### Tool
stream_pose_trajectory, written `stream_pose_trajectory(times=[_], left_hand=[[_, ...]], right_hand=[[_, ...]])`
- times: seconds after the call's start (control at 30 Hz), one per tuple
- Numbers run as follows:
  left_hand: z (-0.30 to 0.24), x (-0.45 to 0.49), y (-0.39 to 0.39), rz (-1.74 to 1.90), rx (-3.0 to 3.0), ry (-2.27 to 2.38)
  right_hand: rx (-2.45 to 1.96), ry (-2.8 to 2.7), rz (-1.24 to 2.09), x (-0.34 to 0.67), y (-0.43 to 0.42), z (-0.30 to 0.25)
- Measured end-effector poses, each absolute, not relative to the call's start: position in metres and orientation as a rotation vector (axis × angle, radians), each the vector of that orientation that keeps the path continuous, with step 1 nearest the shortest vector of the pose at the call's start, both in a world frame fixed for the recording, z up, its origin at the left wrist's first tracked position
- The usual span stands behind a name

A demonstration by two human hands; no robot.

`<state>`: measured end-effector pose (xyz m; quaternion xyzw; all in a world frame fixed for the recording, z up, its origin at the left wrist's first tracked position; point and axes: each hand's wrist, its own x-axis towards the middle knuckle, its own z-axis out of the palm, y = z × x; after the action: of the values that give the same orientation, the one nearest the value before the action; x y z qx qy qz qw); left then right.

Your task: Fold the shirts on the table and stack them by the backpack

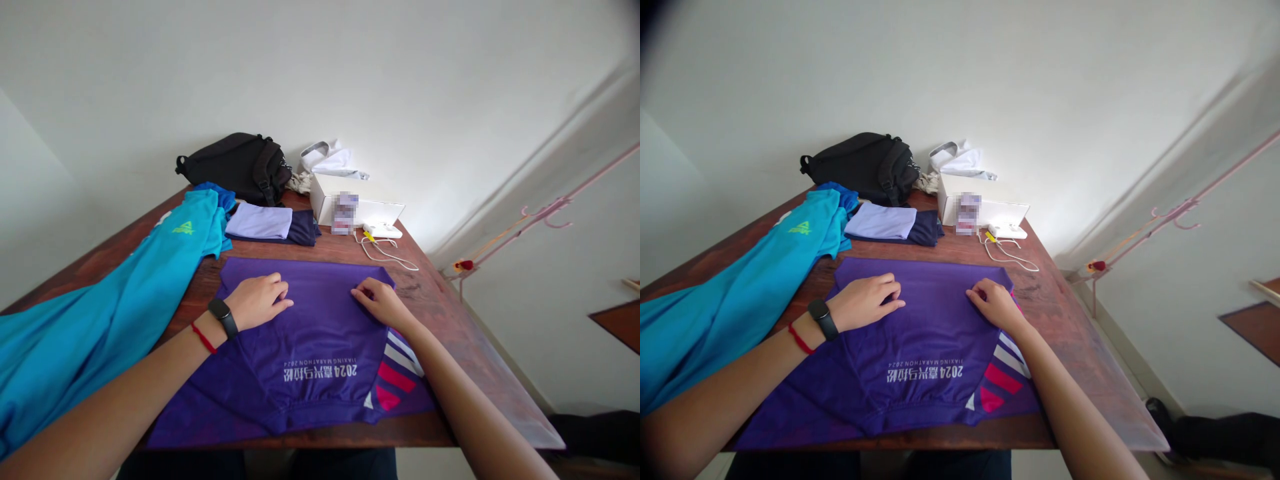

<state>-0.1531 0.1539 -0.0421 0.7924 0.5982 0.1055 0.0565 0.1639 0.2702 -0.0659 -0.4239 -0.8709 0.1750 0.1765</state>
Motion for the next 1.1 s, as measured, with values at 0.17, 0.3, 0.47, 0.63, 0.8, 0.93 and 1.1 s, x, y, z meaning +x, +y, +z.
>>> stream_pose_trajectory(times=[0.17,0.3,0.47,0.63,0.8,0.93,1.1], left_hand=[[-0.040,-0.165,0.161,0.397,2.348,1.778],[-0.040,-0.205,0.177,0.566,2.271,1.994],[-0.051,-0.268,0.192,0.489,1.912,2.483],[-0.062,-0.293,0.197,0.450,1.914,2.413],[-0.071,-0.294,0.201,0.444,1.955,2.357],[-0.075,-0.292,0.204,0.471,1.938,2.365],[-0.073,-0.293,0.205,0.513,1.911,2.322]], right_hand=[[-1.200,-2.477,0.484,0.164,0.272,-0.068],[-1.204,-2.551,0.422,0.158,0.264,-0.057],[-0.989,-2.708,0.287,0.120,0.194,-0.020],[-0.715,-2.894,0.447,0.061,0.078,-0.017],[-0.628,-2.915,0.425,0.012,0.017,-0.056],[-0.874,-2.761,0.356,-0.012,0.006,-0.076],[-0.950,-2.731,0.300,-0.017,0.002,-0.078]])
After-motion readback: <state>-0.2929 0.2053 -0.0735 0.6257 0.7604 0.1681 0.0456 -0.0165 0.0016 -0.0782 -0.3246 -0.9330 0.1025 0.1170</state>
